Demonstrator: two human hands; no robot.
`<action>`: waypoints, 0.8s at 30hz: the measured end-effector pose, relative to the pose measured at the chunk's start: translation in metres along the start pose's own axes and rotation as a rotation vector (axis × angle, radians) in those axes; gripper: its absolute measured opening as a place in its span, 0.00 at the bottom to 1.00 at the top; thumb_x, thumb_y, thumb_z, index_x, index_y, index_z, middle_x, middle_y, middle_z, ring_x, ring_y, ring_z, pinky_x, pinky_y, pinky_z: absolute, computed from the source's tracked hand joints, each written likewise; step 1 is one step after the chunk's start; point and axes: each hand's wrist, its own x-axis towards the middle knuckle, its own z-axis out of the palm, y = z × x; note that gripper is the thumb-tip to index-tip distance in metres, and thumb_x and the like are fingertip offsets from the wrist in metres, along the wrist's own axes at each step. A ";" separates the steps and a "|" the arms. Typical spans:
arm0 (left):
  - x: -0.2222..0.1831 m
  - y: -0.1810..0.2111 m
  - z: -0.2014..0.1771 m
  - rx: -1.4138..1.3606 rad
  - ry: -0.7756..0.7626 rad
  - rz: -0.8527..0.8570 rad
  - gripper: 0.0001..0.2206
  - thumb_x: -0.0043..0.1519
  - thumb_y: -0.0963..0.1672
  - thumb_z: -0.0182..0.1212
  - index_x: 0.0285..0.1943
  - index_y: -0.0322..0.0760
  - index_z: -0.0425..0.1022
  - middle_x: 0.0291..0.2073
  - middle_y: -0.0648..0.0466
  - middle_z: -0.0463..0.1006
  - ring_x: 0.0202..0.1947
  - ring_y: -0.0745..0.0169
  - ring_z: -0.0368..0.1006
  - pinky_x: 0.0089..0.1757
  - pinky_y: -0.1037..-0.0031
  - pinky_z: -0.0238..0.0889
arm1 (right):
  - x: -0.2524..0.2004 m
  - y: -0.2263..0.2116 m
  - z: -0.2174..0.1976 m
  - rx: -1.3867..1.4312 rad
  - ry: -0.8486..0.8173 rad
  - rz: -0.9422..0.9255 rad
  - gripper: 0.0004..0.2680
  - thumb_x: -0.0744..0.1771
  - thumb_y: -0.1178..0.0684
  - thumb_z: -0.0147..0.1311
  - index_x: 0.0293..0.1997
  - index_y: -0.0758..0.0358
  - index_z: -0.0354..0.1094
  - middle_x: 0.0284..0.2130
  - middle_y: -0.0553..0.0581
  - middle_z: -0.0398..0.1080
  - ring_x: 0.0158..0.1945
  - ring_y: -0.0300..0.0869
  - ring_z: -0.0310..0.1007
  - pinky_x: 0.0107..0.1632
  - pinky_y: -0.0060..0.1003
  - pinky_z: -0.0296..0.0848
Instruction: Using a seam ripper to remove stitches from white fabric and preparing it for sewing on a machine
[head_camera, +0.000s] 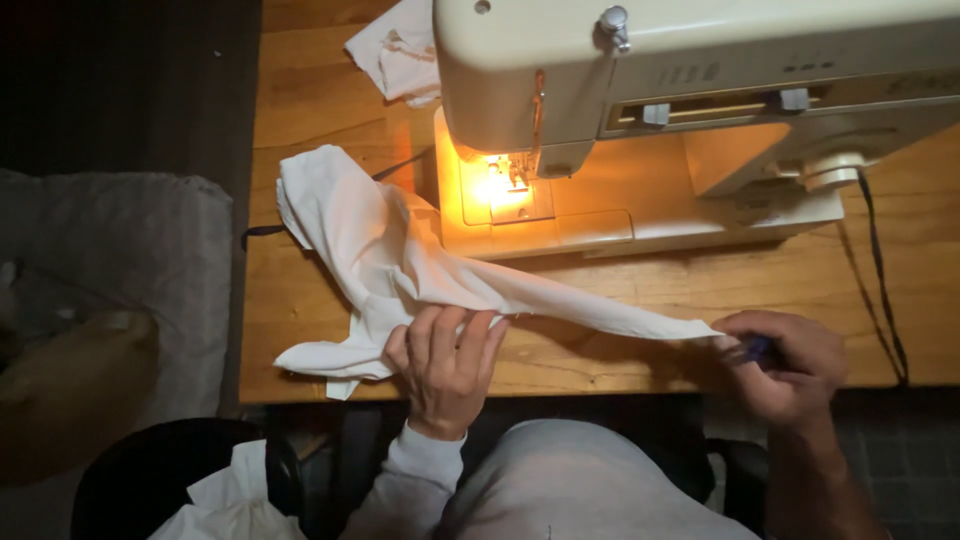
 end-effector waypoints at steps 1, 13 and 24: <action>0.007 0.003 -0.006 -0.002 0.005 0.001 0.10 0.71 0.52 0.82 0.53 0.53 0.87 0.51 0.59 0.81 0.55 0.54 0.79 0.57 0.57 0.56 | -0.003 -0.003 -0.007 -0.003 0.003 -0.003 0.06 0.70 0.52 0.69 0.44 0.64 0.81 0.38 0.58 0.84 0.37 0.41 0.83 0.45 0.34 0.76; 0.066 0.029 -0.040 -0.599 0.104 0.185 0.08 0.71 0.42 0.71 0.38 0.41 0.80 0.53 0.48 0.90 0.55 0.41 0.90 0.58 0.60 0.78 | -0.014 0.026 -0.018 0.129 0.265 0.376 0.05 0.73 0.67 0.66 0.51 0.67 0.75 0.45 0.59 0.78 0.49 0.42 0.78 0.59 0.34 0.78; 0.068 0.024 -0.028 -0.978 -0.734 -0.525 0.13 0.67 0.47 0.74 0.60 0.49 0.92 0.50 0.57 0.96 0.52 0.65 0.89 0.58 0.71 0.75 | 0.028 0.001 -0.009 -0.104 0.160 0.478 0.02 0.70 0.60 0.63 0.41 0.64 0.75 0.30 0.48 0.66 0.36 0.37 0.62 0.40 0.36 0.59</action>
